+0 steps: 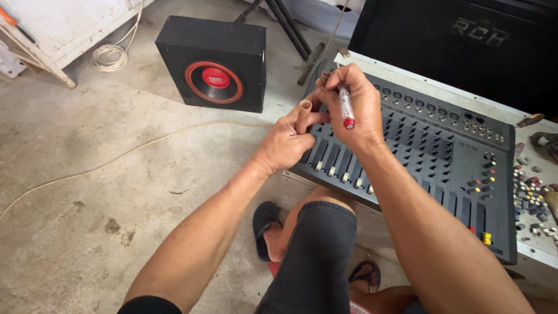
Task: The person sits on the floor with an audio mixing console across their lap and removes small fader knobs from the console, at times using pliers. They fit the knobs onto a screwdriver-like tool and press replacement knobs back onto the fader slots, working one at a time.
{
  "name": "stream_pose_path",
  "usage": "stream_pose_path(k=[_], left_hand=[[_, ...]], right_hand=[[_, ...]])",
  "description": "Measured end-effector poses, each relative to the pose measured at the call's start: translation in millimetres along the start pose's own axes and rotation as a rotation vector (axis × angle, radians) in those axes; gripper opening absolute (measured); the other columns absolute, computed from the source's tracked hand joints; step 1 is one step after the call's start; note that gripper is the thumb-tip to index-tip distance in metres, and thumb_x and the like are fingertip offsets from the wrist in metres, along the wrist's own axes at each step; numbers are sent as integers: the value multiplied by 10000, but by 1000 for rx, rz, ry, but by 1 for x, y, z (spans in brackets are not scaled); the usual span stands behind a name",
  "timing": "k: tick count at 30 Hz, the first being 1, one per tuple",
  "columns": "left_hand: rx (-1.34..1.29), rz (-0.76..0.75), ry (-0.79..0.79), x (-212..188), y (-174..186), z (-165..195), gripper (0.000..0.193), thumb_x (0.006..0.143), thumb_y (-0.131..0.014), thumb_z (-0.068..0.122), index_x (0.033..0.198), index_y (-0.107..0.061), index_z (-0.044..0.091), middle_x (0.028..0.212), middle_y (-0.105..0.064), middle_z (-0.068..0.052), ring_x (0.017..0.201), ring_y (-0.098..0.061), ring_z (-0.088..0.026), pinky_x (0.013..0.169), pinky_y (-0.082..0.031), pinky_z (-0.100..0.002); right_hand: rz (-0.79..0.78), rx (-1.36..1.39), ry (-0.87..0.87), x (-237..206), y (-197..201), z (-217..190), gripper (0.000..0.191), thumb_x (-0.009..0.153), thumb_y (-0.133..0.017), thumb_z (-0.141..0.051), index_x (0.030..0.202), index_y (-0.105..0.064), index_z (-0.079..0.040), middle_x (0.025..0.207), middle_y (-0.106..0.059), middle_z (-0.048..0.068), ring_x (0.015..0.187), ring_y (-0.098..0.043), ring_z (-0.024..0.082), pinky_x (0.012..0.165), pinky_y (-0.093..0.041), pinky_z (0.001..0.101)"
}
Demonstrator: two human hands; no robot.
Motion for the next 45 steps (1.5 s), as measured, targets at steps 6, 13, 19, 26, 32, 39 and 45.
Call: stream_pose_path(k=[6, 13, 19, 26, 32, 39, 45], left_hand=[[63, 67, -2, 4, -6, -1, 470, 805, -537, -48, 1235, -698, 49, 1529, -524, -93, 1412, -542, -253, 1153, -419, -316], [175, 80, -87, 3, -4, 1, 432, 804, -561, -45, 1203, -712, 23, 1421, -556, -125, 1341, -577, -266, 1115, -462, -343], [15, 106, -47, 7, -7, -8, 372, 787, -571, -78, 1137, -678, -5, 1291, -597, -99, 1216, -651, -232, 1066, -504, -328], [25, 124, 15, 10, -10, -10, 312, 803, -570, -72, 1088, -678, -5, 1202, -620, -99, 1101, -675, -221, 974, -535, -322], [99, 187, -102, 9, -10, -13, 126, 906, -551, -54, 975, -633, 13, 996, -597, -77, 952, -658, -217, 881, -542, -330], [126, 231, -205, 13, -16, -20, 163, 926, -557, -80, 1016, -635, 32, 937, -581, -57, 867, -635, -206, 822, -536, -313], [138, 248, -252, 16, -17, -12, 307, 907, -572, -104, 1163, -614, 61, 929, -573, -46, 848, -621, -192, 819, -536, -294]], right_hand=[[-2, 17, -43, 5, 3, 5, 269, 917, -668, 172, 939, -529, -56, 1059, -646, 53, 937, -635, 107, 826, -599, 272], [42, 188, -173, 0, 2, 9, 254, 891, -652, 163, 904, -541, -64, 1042, -647, 50, 909, -655, 114, 757, -632, 309], [8, 97, -54, 3, 3, 11, 259, 917, -669, 184, 944, -552, -46, 1068, -659, 74, 956, -648, 120, 846, -593, 275], [-1, -4, -43, -1, 5, 6, 248, 912, -640, 174, 955, -551, -53, 1071, -672, 65, 973, -656, 111, 865, -598, 266], [0, -48, -56, -4, 0, 2, 240, 919, -650, 165, 954, -552, -52, 1058, -688, 57, 948, -649, 94, 833, -589, 251], [6, 17, -49, -2, -1, 4, 253, 904, -632, 184, 960, -553, -50, 1042, -686, 59, 925, -640, 92, 803, -581, 241], [24, -1, 7, -2, 1, -1, 250, 928, -638, 191, 957, -552, -42, 1040, -678, 61, 958, -645, 94, 833, -580, 244]])
Point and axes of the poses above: each hand's wrist, its own x-axis towards the middle knuckle, its own y-axis out of the back of the hand, z = x × y, the point moved 3 cm from there along x, towards the middle knuckle
